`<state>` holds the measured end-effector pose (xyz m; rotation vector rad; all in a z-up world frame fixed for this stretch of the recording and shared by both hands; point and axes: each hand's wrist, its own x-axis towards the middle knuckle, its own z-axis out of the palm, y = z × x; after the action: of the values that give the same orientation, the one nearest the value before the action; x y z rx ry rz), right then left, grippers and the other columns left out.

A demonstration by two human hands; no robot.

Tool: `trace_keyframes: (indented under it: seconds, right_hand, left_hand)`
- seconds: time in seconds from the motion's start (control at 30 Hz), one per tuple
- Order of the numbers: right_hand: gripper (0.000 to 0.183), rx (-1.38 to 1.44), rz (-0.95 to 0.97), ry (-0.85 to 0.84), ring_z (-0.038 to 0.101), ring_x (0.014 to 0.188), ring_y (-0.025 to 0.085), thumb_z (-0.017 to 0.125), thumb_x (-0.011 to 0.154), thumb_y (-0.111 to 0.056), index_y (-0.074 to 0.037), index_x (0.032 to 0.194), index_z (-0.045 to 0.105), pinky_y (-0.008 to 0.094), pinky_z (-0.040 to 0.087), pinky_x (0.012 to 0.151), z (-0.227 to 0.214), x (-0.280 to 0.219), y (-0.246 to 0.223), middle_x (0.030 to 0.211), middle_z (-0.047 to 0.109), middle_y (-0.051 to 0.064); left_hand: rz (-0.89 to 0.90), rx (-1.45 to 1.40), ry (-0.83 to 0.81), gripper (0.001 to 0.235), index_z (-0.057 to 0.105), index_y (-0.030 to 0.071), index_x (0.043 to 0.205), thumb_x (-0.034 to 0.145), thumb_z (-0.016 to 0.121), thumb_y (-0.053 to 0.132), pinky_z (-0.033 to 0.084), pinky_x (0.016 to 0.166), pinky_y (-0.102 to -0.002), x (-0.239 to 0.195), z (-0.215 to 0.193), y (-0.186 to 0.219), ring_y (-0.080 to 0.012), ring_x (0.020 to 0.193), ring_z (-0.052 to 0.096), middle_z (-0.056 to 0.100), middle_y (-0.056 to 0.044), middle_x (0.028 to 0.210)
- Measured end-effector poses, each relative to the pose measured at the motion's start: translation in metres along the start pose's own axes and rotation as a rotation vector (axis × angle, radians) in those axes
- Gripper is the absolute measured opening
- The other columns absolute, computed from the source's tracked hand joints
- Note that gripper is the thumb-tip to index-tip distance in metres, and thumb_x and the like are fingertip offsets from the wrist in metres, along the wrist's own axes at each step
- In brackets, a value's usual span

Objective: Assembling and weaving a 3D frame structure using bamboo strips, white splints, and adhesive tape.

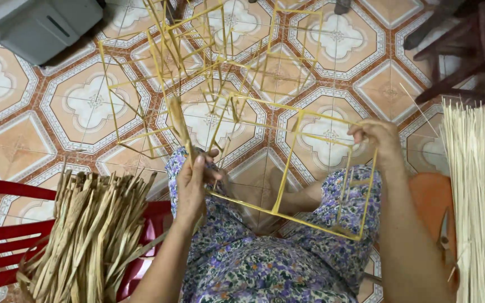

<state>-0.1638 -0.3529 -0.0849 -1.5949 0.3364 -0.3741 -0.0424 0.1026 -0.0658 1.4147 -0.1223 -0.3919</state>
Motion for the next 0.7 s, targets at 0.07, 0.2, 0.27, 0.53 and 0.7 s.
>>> trace_keyframes:
  seconds: [0.07, 0.2, 0.27, 0.53, 0.7]
  right_hand:
    - [0.026, -0.034, -0.006, -0.032, 0.063, 0.075, 0.016, 0.052, 0.097, -0.01, 0.006, 0.096, 0.072, 0.03, 0.055, 0.077, 0.005, 0.023, 0.013, 0.093, 0.074, 0.014]
    - [0.021, -0.162, -0.027, -0.062, 0.067, 0.085, 0.015, 0.053, 0.099, -0.005, 0.002, 0.099, 0.073, 0.03, 0.056, 0.084, 0.02, 0.044, 0.016, 0.096, 0.074, 0.012]
    - [0.022, -0.203, -0.026, -0.028, 0.068, 0.086, 0.015, 0.052, 0.099, -0.004, 0.001, 0.099, 0.073, 0.03, 0.056, 0.085, 0.031, 0.043, 0.02, 0.097, 0.074, 0.011]
    - [0.019, -0.11, -0.01, 0.071, 0.069, 0.098, 0.015, 0.056, 0.1, -0.004, 0.0, 0.108, 0.072, 0.03, 0.055, 0.093, 0.041, 0.022, 0.069, 0.106, 0.075, 0.008]
    - [0.032, -0.246, 0.012, 0.148, 0.062, 0.118, 0.019, 0.062, 0.099, -0.007, -0.003, 0.13, 0.067, 0.03, 0.047, 0.103, 0.055, 0.024, 0.067, 0.127, 0.069, 0.01]
  left_hand:
    - [0.032, -0.046, 0.061, 0.028, 0.064, 0.006, 0.11, 0.108, 0.05, 0.031, 0.051, 0.058, -0.026, -0.001, 0.0, -0.01, -0.0099, 0.066, 0.065, 0.075, -0.012, 0.118]
    - [0.111, -0.102, 0.172, 0.019, 0.063, 0.008, 0.116, 0.107, 0.051, 0.019, 0.044, 0.043, -0.021, 0.001, 0.004, -0.038, -0.0059, 0.054, 0.056, 0.074, -0.009, 0.109]
    - [0.097, -0.042, 0.187, 0.019, 0.065, 0.008, 0.118, 0.108, 0.051, 0.017, 0.044, 0.043, -0.021, -0.003, 0.007, -0.05, -0.0062, 0.053, 0.055, 0.07, -0.009, 0.099]
    - [0.006, 0.055, 0.194, 0.018, 0.062, 0.005, 0.117, 0.106, 0.051, 0.013, 0.046, 0.046, -0.022, -0.015, 0.001, -0.077, -0.0081, 0.056, 0.061, 0.065, -0.003, 0.086]
    - [0.474, 0.51, 0.209, 0.017, 0.063, 0.006, 0.118, 0.113, 0.049, 0.014, 0.051, 0.072, -0.028, -0.015, 0.002, -0.039, -0.0162, 0.088, 0.062, 0.066, -0.008, 0.099]
